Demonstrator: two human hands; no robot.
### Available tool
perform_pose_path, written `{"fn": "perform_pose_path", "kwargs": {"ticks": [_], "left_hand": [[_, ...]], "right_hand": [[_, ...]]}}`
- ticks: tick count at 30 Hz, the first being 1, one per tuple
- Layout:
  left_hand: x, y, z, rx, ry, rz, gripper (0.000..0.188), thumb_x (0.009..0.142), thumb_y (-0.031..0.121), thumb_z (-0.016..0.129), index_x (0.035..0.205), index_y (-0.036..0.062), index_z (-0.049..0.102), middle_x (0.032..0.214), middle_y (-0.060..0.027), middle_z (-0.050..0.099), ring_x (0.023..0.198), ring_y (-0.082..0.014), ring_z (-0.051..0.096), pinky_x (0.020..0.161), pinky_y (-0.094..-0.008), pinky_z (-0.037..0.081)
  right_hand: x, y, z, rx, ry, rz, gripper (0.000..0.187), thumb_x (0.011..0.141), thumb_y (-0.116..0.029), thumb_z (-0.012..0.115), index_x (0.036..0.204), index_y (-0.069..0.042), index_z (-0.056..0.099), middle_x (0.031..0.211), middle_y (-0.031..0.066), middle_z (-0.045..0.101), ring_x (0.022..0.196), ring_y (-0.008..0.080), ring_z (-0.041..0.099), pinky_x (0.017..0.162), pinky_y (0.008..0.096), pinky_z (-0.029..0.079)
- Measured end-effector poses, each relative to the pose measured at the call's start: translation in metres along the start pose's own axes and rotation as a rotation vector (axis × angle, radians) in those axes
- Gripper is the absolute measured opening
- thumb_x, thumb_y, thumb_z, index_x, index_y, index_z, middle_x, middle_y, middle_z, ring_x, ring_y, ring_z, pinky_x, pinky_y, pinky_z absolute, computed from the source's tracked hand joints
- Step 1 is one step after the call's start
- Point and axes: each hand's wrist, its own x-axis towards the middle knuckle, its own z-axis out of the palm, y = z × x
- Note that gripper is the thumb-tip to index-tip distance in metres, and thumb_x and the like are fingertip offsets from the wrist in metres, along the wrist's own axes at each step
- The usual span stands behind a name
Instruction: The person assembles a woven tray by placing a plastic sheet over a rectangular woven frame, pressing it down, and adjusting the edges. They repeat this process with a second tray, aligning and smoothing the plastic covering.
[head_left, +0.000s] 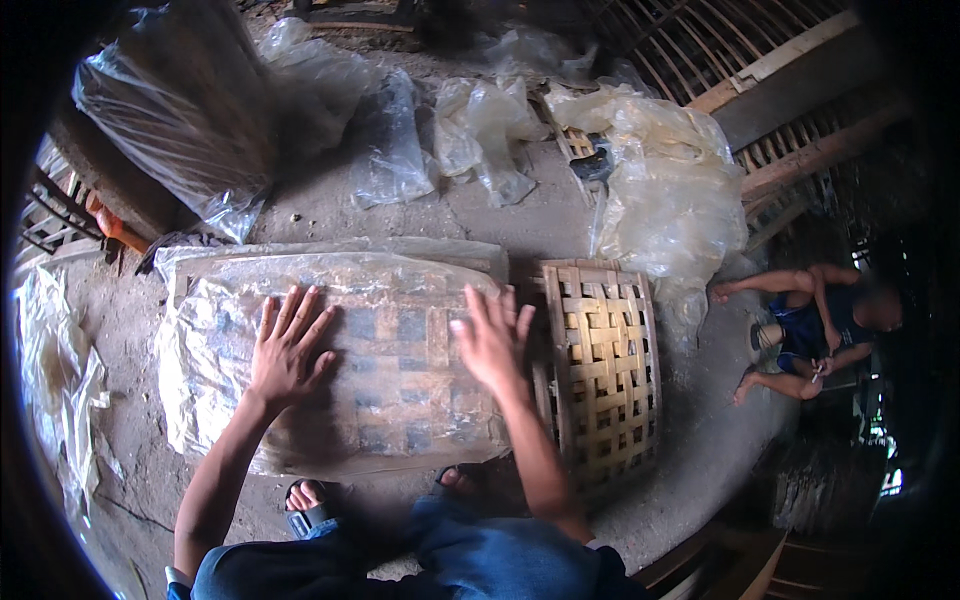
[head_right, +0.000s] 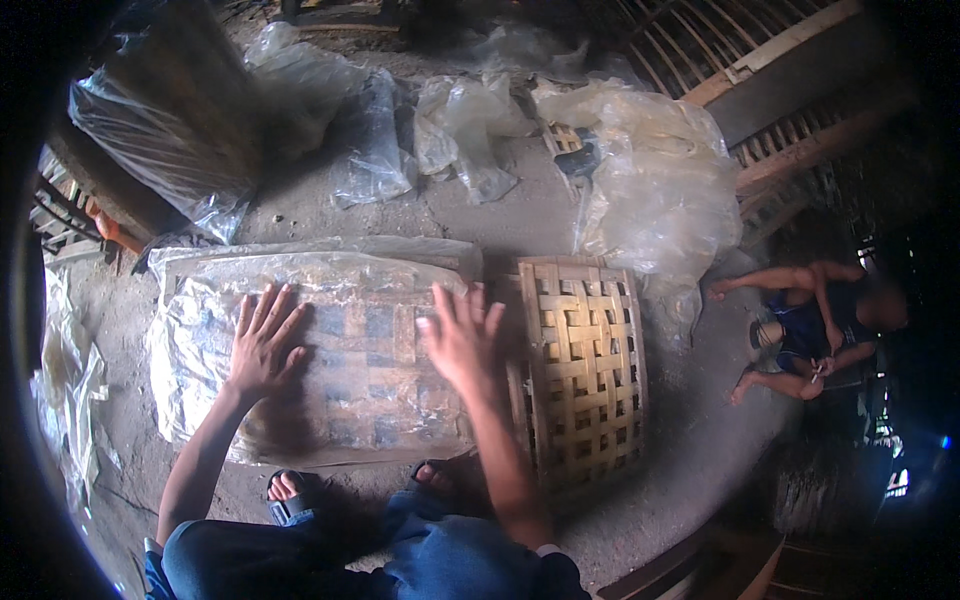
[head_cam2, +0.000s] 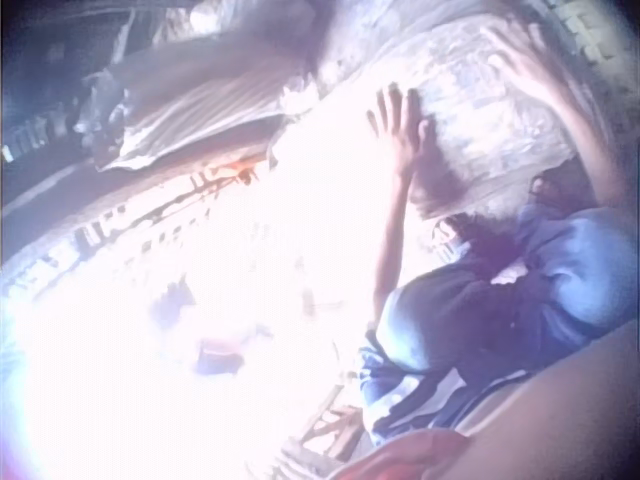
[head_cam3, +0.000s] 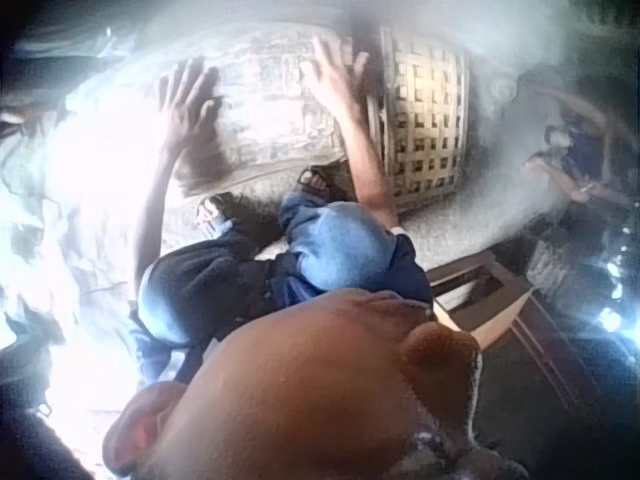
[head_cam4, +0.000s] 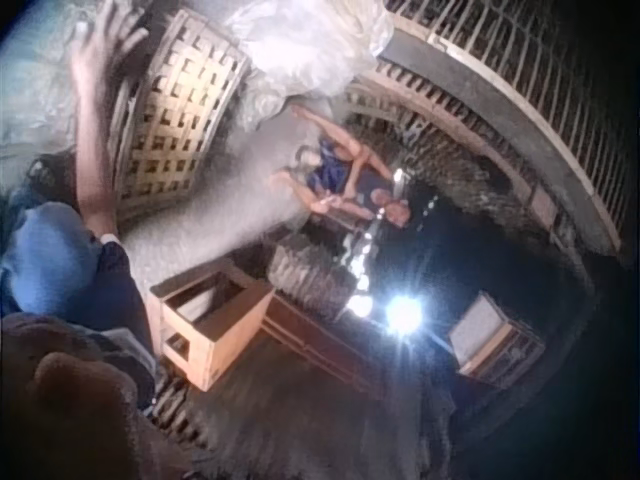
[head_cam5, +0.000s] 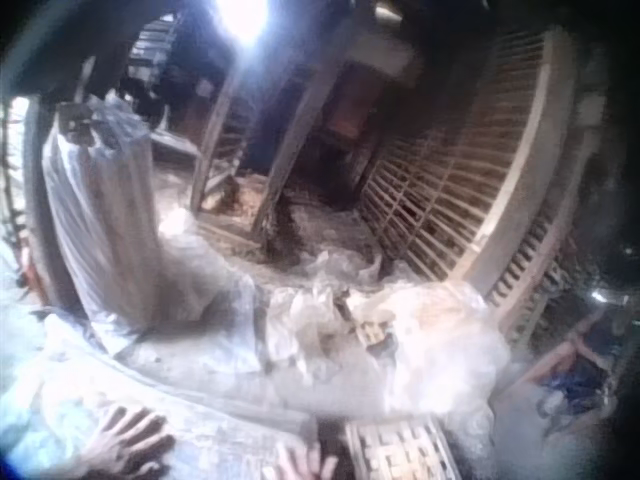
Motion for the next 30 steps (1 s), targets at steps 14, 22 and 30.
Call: {"fn": "perform_pose_path", "kwargs": {"ticks": [14,22,30], "left_hand": [[0.002,0.020,-0.032,-0.204,0.161,0.017,0.056,0.103,0.040,0.049,0.151,0.0113,0.050,0.167,-0.0161,0.031,0.157,-0.0361,0.022,0.127,-0.0556,0.011],[-0.030,-0.027,0.004,0.044,0.007,-0.037,0.063,0.101,0.051,0.048,0.153,0.0156,0.049,0.168,-0.0134,0.030,0.158,-0.0336,0.019,0.127,-0.0567,0.008],[-0.069,-0.128,0.000,0.238,0.124,-0.422,0.060,0.103,0.039,0.050,0.159,0.0193,0.040,0.171,-0.0095,0.023,0.158,-0.0348,0.016,0.127,-0.0559,0.009]], "right_hand": [[-0.017,-0.055,-0.005,0.469,0.351,-0.340,0.066,0.106,-0.049,0.046,0.159,-0.011,0.035,0.169,0.0203,0.021,0.154,0.0402,0.026,0.124,0.0642,0.016],[-0.015,-0.045,0.022,0.095,0.174,-0.324,0.069,0.104,-0.057,0.041,0.164,-0.026,0.026,0.173,0.0086,0.010,0.159,0.0315,0.011,0.124,0.0672,0.004],[-0.020,0.018,0.021,0.378,0.234,-0.107,0.069,0.104,-0.047,0.054,0.161,-0.013,0.033,0.165,0.0177,0.032,0.149,0.0390,0.035,0.120,0.0602,0.026]]}}
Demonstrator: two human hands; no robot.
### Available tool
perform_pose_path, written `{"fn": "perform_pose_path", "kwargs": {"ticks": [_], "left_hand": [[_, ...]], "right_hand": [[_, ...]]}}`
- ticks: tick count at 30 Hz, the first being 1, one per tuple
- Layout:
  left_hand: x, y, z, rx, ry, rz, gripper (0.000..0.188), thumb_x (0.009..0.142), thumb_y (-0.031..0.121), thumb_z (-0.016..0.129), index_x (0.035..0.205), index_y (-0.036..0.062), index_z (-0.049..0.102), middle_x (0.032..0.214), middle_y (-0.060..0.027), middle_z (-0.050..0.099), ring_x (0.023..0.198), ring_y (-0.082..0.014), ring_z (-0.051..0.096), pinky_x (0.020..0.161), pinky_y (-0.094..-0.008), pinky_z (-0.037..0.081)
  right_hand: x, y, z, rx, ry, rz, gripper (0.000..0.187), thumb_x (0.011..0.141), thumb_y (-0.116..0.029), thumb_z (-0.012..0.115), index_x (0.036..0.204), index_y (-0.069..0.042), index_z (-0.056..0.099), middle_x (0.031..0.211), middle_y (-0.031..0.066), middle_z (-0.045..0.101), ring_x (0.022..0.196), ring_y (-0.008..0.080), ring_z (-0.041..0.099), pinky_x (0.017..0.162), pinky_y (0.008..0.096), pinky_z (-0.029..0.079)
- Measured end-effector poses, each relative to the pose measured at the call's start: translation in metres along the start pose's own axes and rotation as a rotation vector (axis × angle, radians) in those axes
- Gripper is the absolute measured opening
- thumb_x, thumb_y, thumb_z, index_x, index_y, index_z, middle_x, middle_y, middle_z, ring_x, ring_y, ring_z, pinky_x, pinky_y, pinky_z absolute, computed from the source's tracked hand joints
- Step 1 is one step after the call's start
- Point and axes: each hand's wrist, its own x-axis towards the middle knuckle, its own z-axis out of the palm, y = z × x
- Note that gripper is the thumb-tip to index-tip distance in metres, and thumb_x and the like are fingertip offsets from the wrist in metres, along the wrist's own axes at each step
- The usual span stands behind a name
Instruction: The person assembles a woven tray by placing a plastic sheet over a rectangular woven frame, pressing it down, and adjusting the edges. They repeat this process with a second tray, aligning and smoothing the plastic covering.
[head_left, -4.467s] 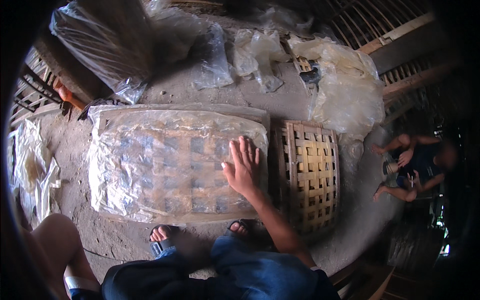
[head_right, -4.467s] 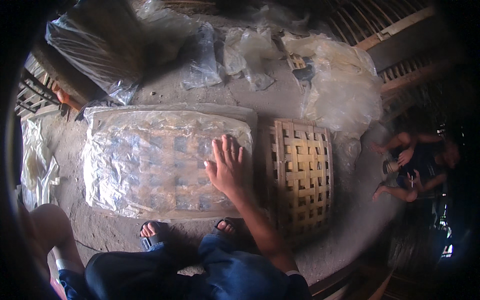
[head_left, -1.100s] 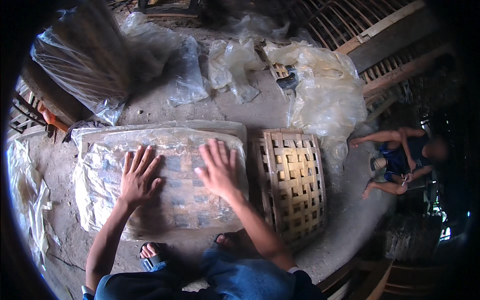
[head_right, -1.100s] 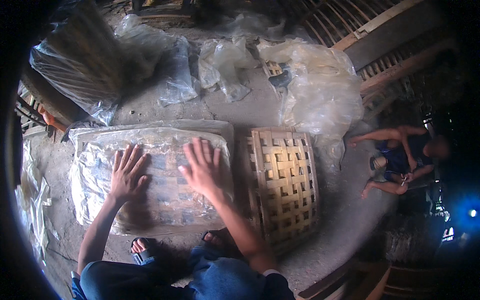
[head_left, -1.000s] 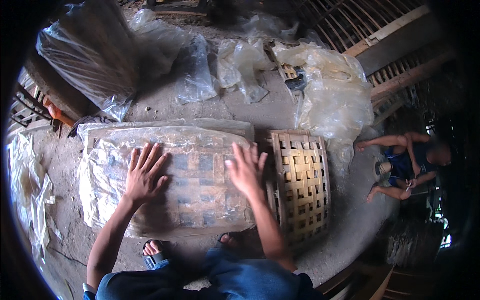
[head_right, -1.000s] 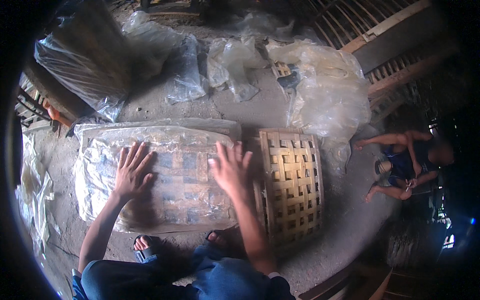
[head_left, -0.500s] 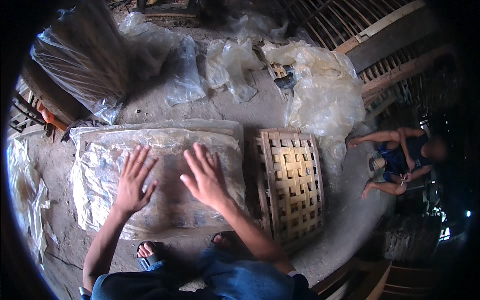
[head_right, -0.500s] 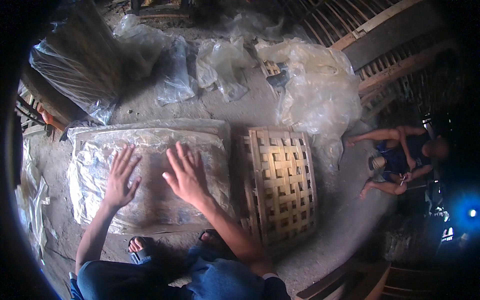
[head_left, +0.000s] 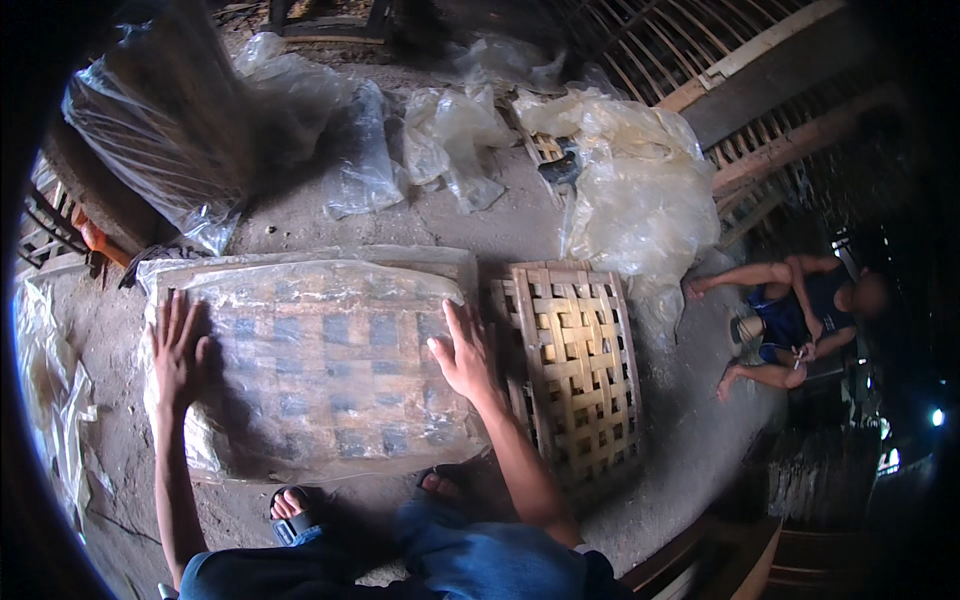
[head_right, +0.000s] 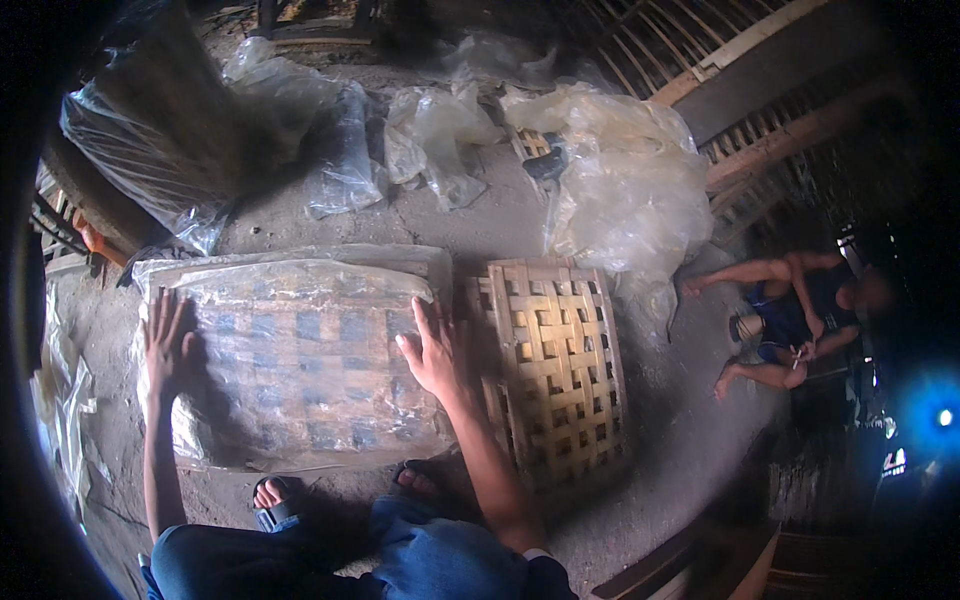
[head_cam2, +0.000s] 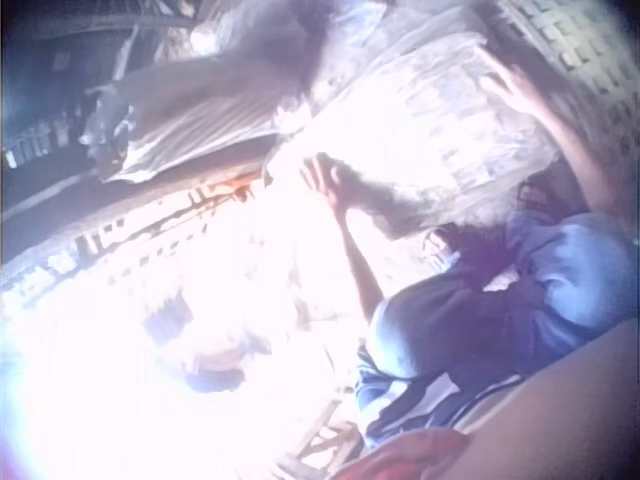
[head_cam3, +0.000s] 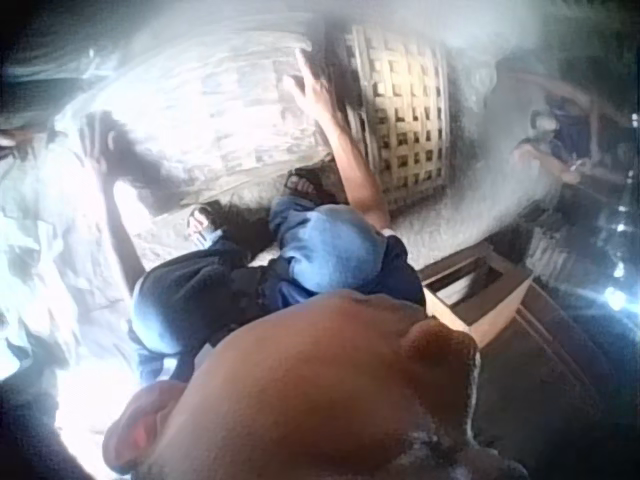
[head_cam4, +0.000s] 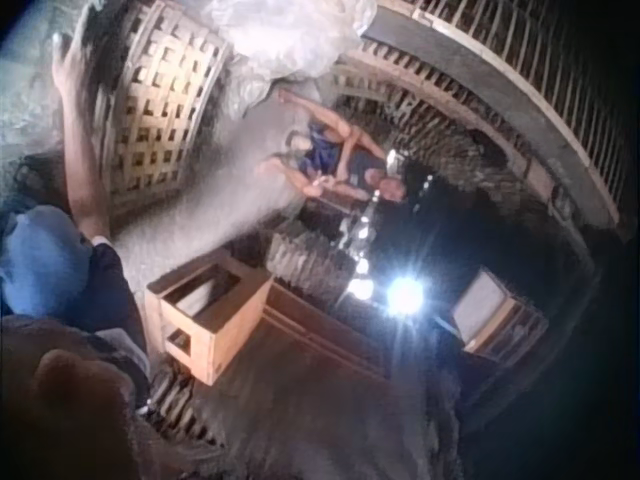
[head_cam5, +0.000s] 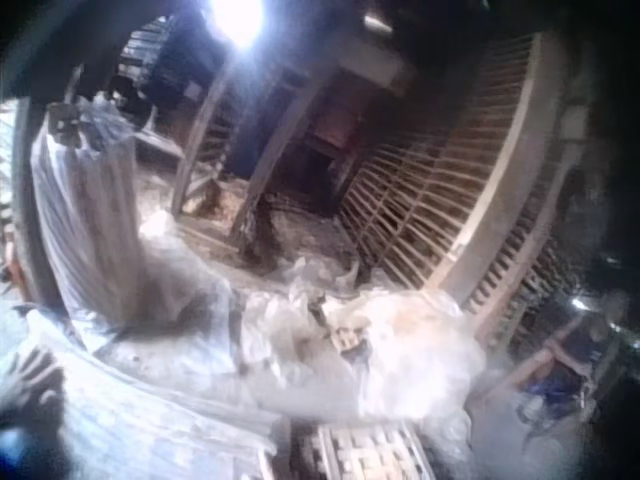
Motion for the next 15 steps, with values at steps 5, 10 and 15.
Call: {"fn": "perform_pose_path", "kwargs": {"ticks": [5,10,15], "left_hand": [[0.010,-0.040,0.006,-0.157,0.009,-0.117,0.061,0.105,0.028,0.052,0.162,0.0173,0.034,0.167,-0.0137,0.032,0.154,-0.0321,0.030,0.125,-0.0479,0.024],[0.006,-0.146,0.068,-1.002,0.049,-0.478,0.062,0.103,0.032,0.064,0.158,0.0152,0.040,0.129,-0.0181,0.067,0.117,-0.0223,0.063,0.102,-0.0354,0.047],[-0.009,-0.193,0.070,-1.007,-0.017,-0.579,0.067,0.097,0.034,0.074,0.152,0.0058,0.047,0.105,-0.0051,0.067,0.097,-0.0150,0.061,0.087,-0.0300,0.047]], "right_hand": [[-0.005,0.008,-0.006,0.290,-0.023,0.086,0.073,0.103,-0.038,0.058,0.162,-0.007,0.027,0.159,0.0238,0.040,0.147,0.0393,0.039,0.122,0.0437,0.032],[-0.001,0.037,0.023,0.711,0.153,0.236,0.070,0.104,-0.029,0.061,0.162,-0.010,0.028,0.165,0.0188,0.033,0.153,0.0290,0.030,0.123,0.0422,0.027],[0.006,0.039,0.020,1.105,0.153,0.644,0.053,0.096,-0.023,0.074,0.143,-0.006,0.055,0.136,0.0099,0.061,0.127,0.0187,0.054,0.109,0.0332,0.041]]}}
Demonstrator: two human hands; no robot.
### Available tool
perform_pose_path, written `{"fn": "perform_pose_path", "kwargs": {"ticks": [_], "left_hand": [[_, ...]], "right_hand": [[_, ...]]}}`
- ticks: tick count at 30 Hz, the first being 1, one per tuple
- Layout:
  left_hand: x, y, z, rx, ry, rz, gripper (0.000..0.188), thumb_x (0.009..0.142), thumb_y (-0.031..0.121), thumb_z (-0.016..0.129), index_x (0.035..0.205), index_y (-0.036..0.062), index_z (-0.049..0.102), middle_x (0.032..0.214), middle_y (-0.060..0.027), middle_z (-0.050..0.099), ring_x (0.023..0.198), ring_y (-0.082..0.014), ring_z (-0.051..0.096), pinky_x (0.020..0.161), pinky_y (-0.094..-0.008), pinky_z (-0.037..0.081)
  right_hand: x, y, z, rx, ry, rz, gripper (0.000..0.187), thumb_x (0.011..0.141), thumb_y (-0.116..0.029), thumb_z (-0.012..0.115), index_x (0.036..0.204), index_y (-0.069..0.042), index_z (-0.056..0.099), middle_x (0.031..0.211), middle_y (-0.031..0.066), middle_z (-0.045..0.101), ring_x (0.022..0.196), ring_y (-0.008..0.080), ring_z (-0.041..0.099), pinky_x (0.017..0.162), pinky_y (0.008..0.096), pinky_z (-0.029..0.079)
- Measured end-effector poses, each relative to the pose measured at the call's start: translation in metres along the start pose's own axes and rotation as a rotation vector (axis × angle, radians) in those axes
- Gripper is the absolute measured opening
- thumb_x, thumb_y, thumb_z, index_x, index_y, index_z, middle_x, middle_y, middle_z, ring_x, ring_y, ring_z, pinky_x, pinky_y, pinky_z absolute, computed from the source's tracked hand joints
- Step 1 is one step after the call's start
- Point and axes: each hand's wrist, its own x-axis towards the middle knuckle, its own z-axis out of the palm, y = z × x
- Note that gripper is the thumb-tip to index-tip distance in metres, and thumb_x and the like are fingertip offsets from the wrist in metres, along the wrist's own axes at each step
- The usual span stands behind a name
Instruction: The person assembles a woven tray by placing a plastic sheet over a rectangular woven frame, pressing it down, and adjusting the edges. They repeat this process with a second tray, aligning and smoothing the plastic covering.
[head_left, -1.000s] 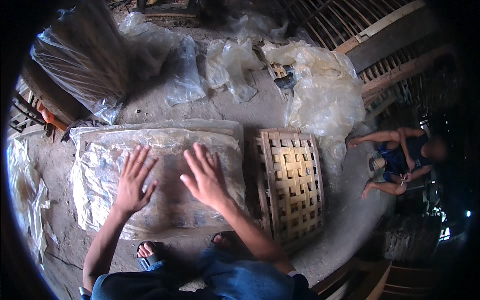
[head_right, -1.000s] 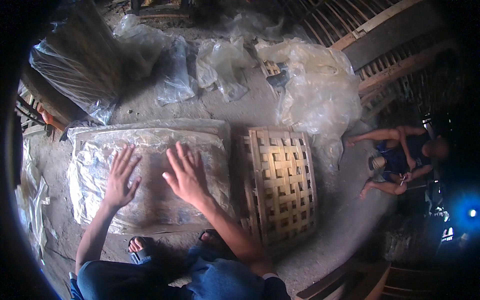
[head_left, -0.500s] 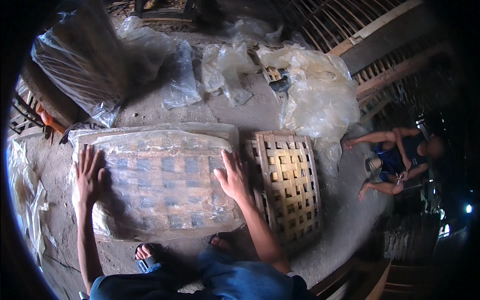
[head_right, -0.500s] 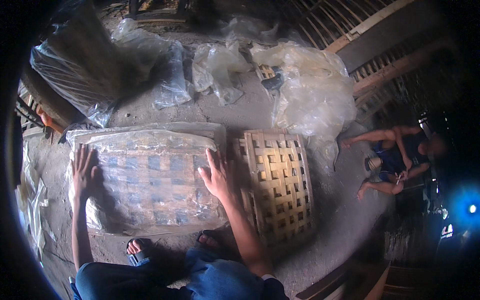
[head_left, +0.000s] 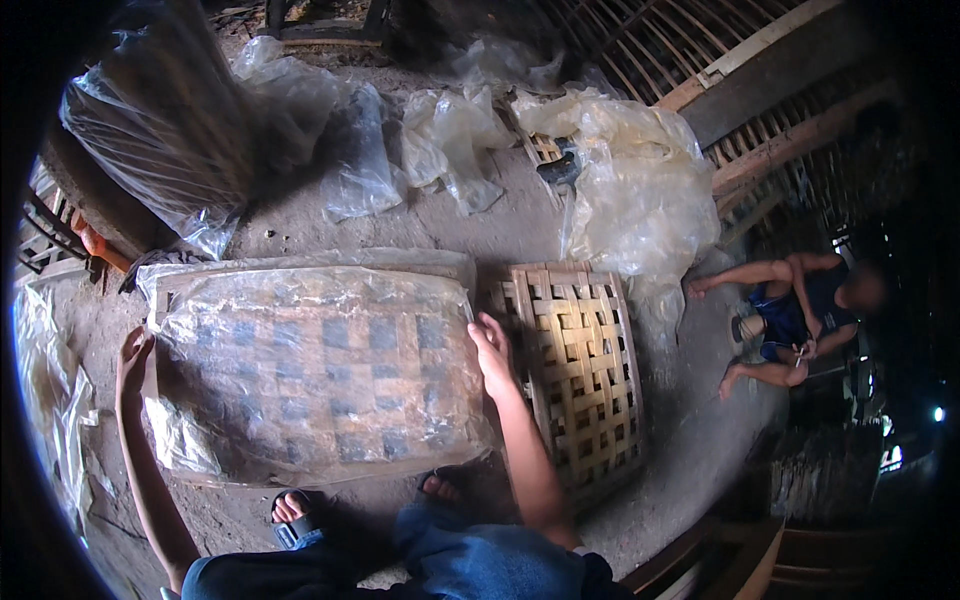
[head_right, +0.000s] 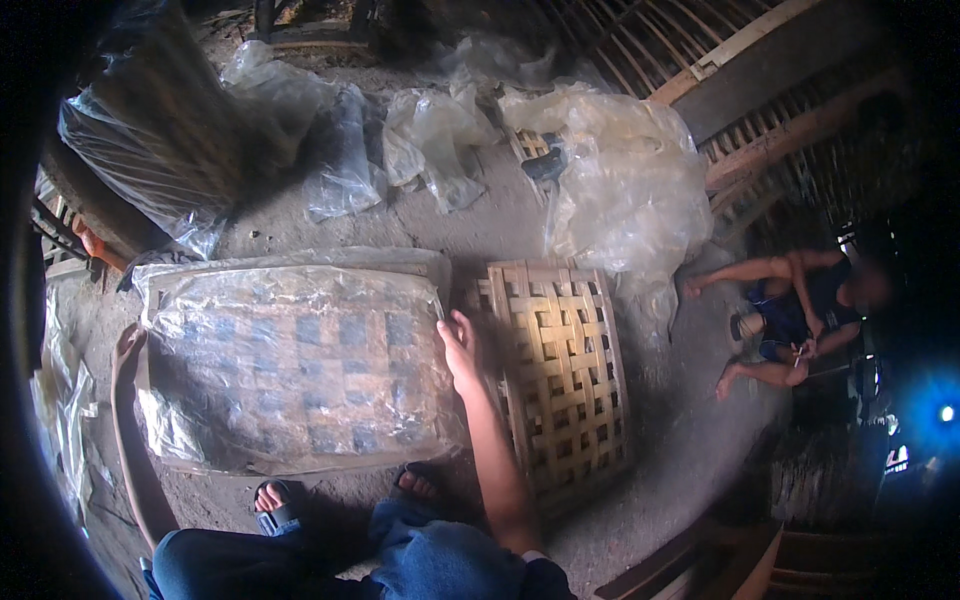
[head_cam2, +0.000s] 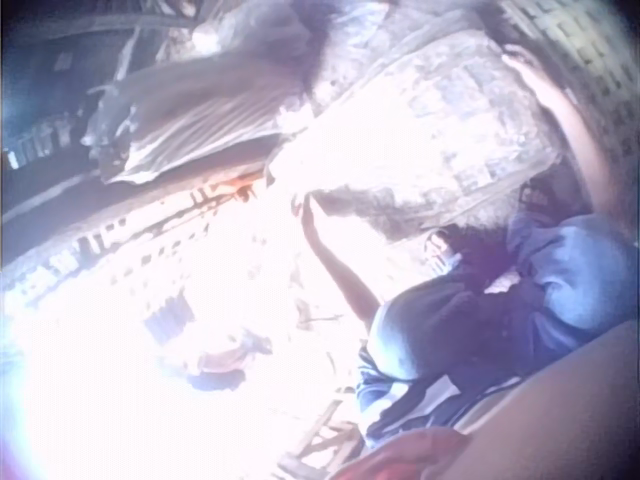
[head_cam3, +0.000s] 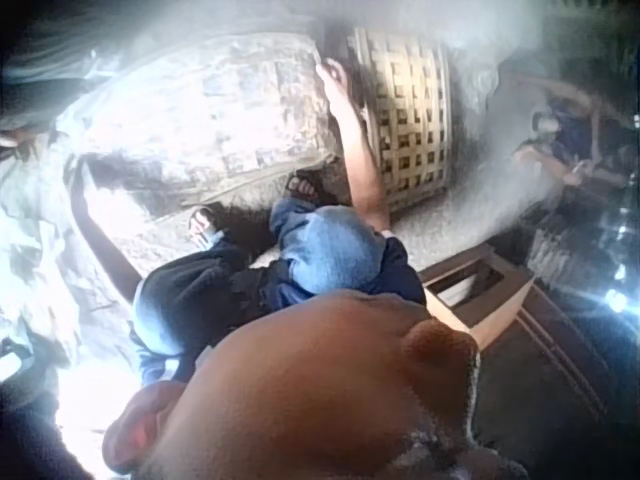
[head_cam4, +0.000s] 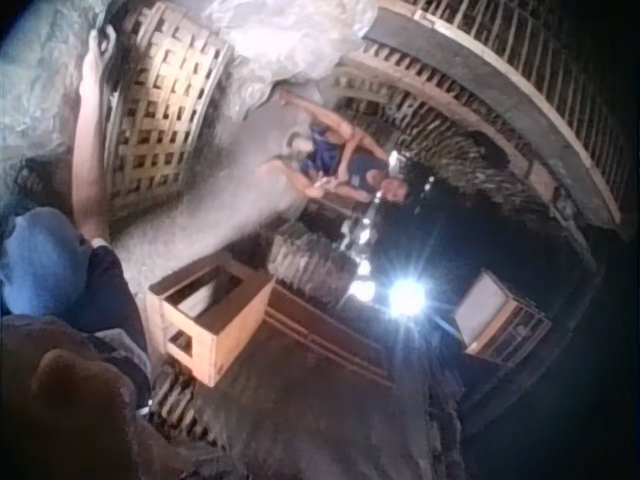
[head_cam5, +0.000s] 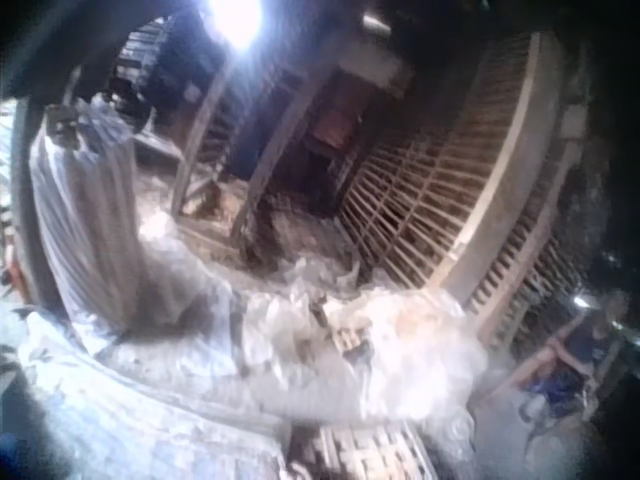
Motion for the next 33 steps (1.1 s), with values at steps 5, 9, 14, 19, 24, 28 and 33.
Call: {"fn": "perform_pose_path", "kwargs": {"ticks": [5,9,14,19,24,28,33], "left_hand": [[-0.018,0.024,0.024,-0.219,-0.157,-0.096,0.064,0.097,0.026,0.074,0.151,0.0030,0.047,0.119,-0.0083,0.066,0.109,-0.0155,0.059,0.095,-0.0301,0.045],[-0.017,0.011,0.021,-0.376,-0.109,-0.079,0.065,0.097,0.021,0.072,0.153,0.0022,0.044,0.140,-0.0128,0.059,0.126,-0.0177,0.056,0.109,-0.0324,0.040],[-0.010,-0.013,0.015,-0.418,-0.101,-0.082,0.060,0.100,0.020,0.067,0.153,0.0018,0.044,0.151,-0.0128,0.053,0.136,-0.0208,0.052,0.117,-0.0339,0.035],[-0.012,-0.011,0.018,-0.398,-0.136,-0.014,0.055,0.102,0.019,0.065,0.152,0.0033,0.048,0.149,-0.0098,0.054,0.136,-0.0193,0.051,0.117,-0.0330,0.034],[-0.015,0.003,0.022,-0.373,-0.163,0.006,0.054,0.102,0.021,0.065,0.151,0.0058,0.049,0.148,-0.0085,0.055,0.136,-0.0191,0.050,0.118,-0.0335,0.033],[-0.016,0.006,0.015,-0.364,-0.157,0.017,0.053,0.102,0.022,0.065,0.151,0.0068,0.050,0.146,-0.0082,0.056,0.137,-0.0187,0.050,0.119,-0.0345,0.033],[-0.019,0.028,0.013,-0.194,0.094,0.174,0.047,0.103,0.017,0.063,0.147,0.0055,0.052,0.146,-0.0122,0.057,0.136,-0.0248,0.052,0.114,-0.0370,0.040]], "right_hand": [[0.002,0.009,-0.028,-0.062,0.004,0.009,0.037,0.094,-0.016,0.076,0.129,-0.006,0.067,0.111,0.0007,0.069,0.103,0.0107,0.061,0.093,0.0279,0.048],[0.005,0.014,-0.021,-0.048,0.014,-0.082,0.032,0.094,-0.009,0.075,0.124,-0.006,0.068,0.106,-0.0017,0.068,0.098,0.0082,0.061,0.089,0.0258,0.049],[0.009,0.017,-0.021,0.016,0.040,-0.086,0.029,0.094,-0.008,0.074,0.123,-0.007,0.069,0.109,-0.0019,0.068,0.099,0.0079,0.061,0.090,0.0253,0.048],[0.012,0.018,-0.027,0.048,0.053,-0.085,0.028,0.095,-0.009,0.073,0.123,-0.007,0.069,0.110,-0.0022,0.068,0.101,0.0075,0.059,0.091,0.0255,0.047],[0.010,0.014,-0.028,0.021,0.068,-0.066,0.028,0.095,-0.009,0.073,0.123,-0.007,0.069,0.110,-0.0027,0.068,0.100,0.0074,0.059,0.090,0.0248,0.047],[0.006,0.009,-0.020,-0.002,0.041,-0.038,0.029,0.096,-0.011,0.072,0.124,-0.008,0.069,0.108,-0.0033,0.067,0.099,0.0074,0.058,0.090,0.0245,0.047],[0.010,0.013,-0.030,-0.007,0.090,-0.106,0.026,0.098,-0.014,0.070,0.124,-0.010,0.069,0.107,-0.0025,0.068,0.094,0.0085,0.061,0.082,0.0262,0.050]]}}
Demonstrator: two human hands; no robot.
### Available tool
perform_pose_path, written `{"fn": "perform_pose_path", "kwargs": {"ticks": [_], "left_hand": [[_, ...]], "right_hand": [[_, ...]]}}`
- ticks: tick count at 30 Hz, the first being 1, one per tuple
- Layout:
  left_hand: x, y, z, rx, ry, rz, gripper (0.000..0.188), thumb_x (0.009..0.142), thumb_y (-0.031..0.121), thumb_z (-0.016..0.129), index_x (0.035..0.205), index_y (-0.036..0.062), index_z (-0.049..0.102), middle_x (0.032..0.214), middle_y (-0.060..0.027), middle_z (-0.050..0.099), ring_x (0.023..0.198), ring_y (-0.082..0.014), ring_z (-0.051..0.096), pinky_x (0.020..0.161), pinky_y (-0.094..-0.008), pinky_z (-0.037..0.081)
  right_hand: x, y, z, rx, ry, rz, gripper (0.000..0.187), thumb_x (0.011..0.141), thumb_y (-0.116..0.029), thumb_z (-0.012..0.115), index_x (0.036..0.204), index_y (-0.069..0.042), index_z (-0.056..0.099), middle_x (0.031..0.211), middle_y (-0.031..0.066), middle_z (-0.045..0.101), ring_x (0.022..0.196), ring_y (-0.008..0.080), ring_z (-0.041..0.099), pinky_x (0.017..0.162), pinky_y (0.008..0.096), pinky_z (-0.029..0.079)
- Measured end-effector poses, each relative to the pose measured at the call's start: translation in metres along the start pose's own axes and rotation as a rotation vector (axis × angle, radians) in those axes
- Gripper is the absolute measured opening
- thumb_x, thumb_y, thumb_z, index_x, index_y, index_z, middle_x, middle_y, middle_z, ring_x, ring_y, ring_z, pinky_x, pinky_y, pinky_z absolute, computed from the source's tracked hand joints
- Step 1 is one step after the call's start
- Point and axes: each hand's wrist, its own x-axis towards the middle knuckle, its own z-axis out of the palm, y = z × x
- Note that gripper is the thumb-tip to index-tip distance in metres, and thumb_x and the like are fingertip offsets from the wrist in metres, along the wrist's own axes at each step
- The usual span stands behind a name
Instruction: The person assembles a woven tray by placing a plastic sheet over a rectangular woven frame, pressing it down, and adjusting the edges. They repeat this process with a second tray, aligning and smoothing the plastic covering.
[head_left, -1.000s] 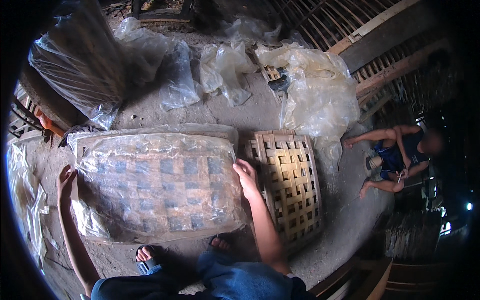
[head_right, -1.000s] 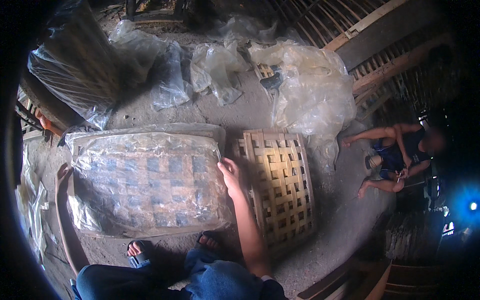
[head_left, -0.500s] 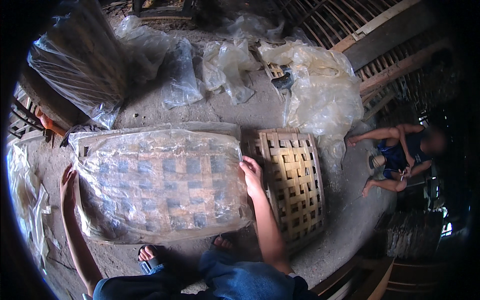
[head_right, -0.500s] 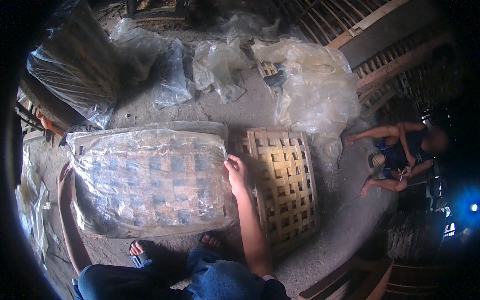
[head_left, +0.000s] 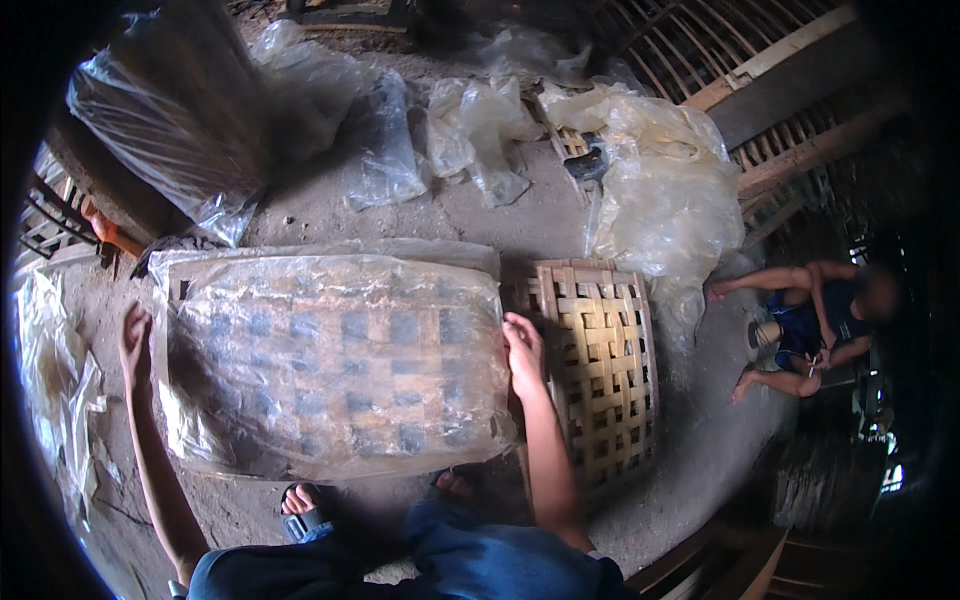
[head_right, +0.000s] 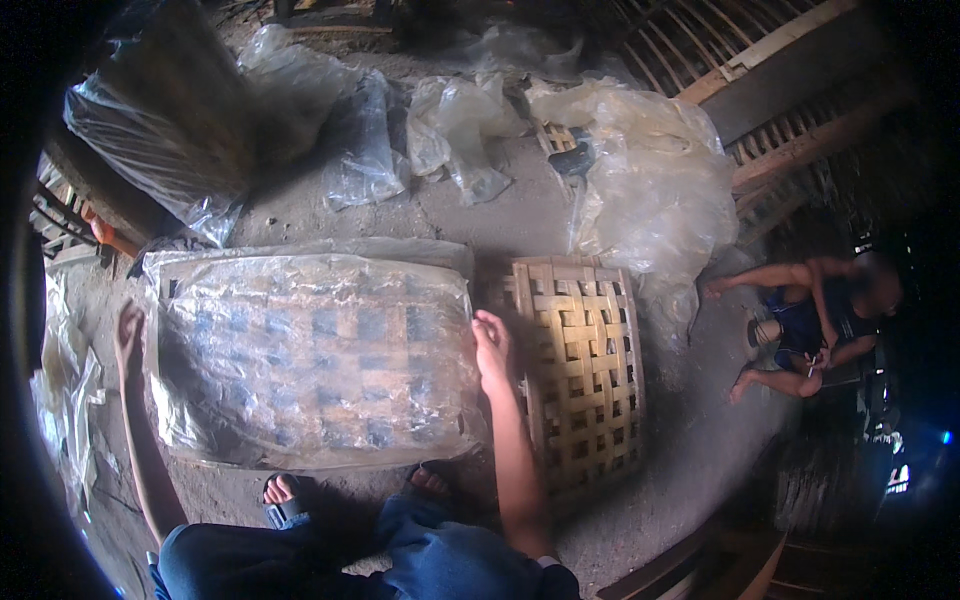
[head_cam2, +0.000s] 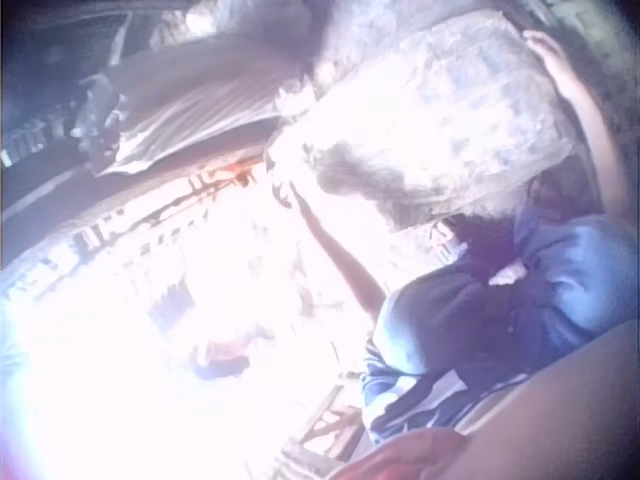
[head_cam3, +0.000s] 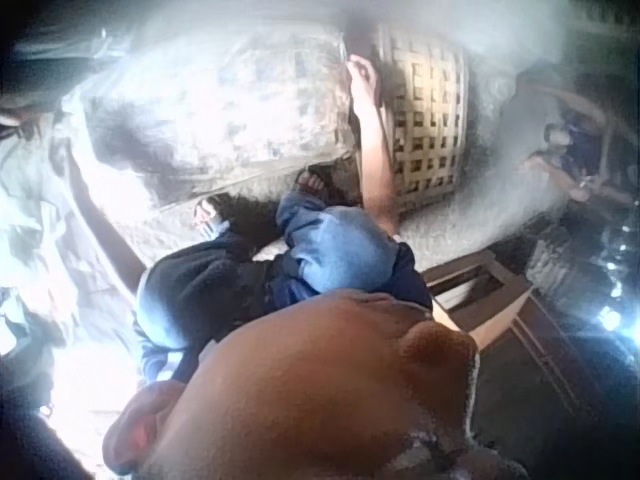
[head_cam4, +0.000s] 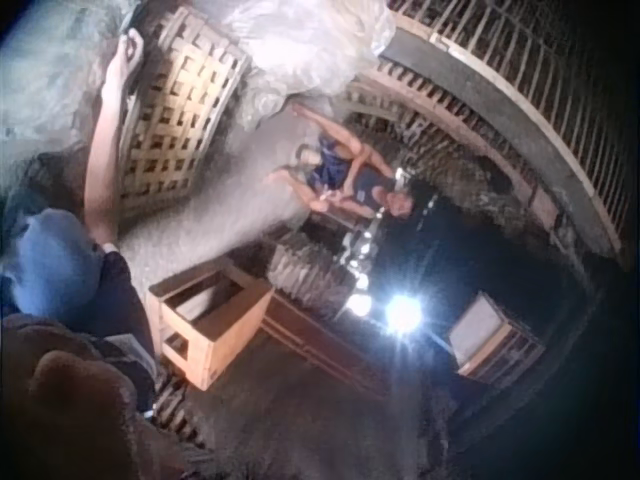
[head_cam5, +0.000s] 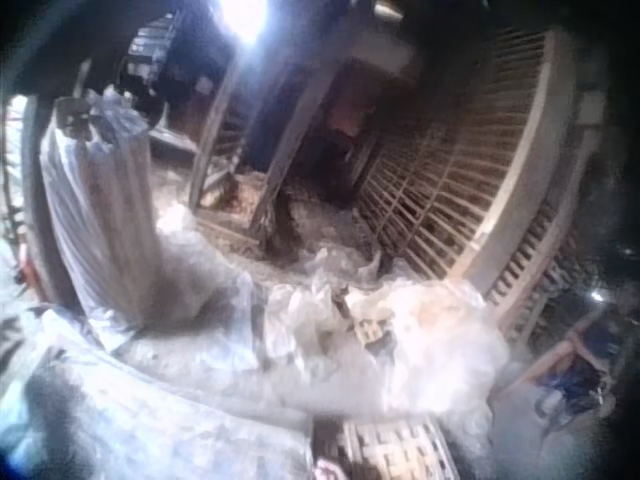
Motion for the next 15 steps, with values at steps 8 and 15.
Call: {"fn": "perform_pose_path", "kwargs": {"ticks": [8,15], "left_hand": [[-0.029,0.244,0.063,0.471,0.143,0.767,0.049,0.098,0.009,0.065,0.145,0.0042,0.054,0.146,-0.0146,0.057,0.136,-0.0289,0.053,0.113,-0.0388,0.042],[-0.118,0.258,0.166,0.694,-0.388,0.754,0.065,0.085,0.024,0.078,0.145,0.0134,0.055,0.154,-0.0163,0.048,0.143,-0.0362,0.045,0.118,-0.0528,0.037]], "right_hand": [[-0.021,-0.027,-0.061,-0.656,0.255,-0.366,0.033,0.097,-0.015,0.069,0.128,-0.006,0.063,0.108,0.0084,0.069,0.095,0.0235,0.066,0.083,0.0328,0.052],[-0.051,-0.012,-0.099,-1.297,0.390,-0.133,0.087,0.079,-0.049,0.081,0.147,-0.008,0.047,0.145,0.0245,0.048,0.134,0.0447,0.041,0.116,0.0580,0.030]]}}
